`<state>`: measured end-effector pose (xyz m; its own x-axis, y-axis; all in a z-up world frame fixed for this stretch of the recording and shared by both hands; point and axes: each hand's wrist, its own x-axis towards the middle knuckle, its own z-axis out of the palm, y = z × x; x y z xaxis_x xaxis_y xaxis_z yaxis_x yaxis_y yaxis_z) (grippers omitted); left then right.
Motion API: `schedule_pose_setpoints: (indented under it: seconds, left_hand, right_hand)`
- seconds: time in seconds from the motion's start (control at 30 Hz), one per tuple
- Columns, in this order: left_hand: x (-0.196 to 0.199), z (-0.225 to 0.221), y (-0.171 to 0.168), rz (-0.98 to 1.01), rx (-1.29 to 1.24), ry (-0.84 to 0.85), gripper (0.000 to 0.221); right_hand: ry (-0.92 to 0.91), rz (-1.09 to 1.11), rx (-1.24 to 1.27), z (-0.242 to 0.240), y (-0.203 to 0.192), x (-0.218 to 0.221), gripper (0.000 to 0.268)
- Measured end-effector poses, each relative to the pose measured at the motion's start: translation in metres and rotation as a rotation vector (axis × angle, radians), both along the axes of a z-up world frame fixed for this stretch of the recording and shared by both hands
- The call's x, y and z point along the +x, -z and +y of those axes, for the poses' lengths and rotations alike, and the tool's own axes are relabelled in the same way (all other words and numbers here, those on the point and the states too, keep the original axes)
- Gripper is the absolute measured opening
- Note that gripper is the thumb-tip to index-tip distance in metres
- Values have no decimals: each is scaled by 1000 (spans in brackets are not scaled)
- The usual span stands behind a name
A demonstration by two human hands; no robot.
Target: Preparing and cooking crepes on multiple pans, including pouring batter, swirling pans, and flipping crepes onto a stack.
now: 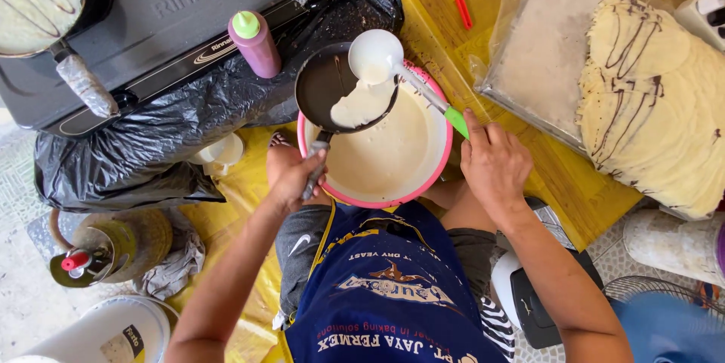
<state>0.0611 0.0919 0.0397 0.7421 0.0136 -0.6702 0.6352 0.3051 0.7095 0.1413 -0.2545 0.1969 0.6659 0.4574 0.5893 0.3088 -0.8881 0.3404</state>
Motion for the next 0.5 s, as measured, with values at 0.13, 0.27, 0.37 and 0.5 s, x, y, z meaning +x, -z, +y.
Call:
schedule_pose_setpoints:
  seconds: [0.13, 0.27, 0.37, 0.5]
  left_hand:
    - [-24, -51, 37, -108, -335, -168, 51]
    - [-18, -94, 57, -257, -306, -285, 33]
    - [0, -96, 30, -267, -229, -247, 31]
    - [15, -79, -17, -145, -253, -113, 43]
  right_hand:
    - [-25, -57, -32, 8, -19, -6, 49]
    - [-26, -38, -76, -1, -19, -22, 47]
    - [-5, -21, -87, 0, -27, -41, 45]
    - [25, 81, -38, 10, -21, -48, 50]
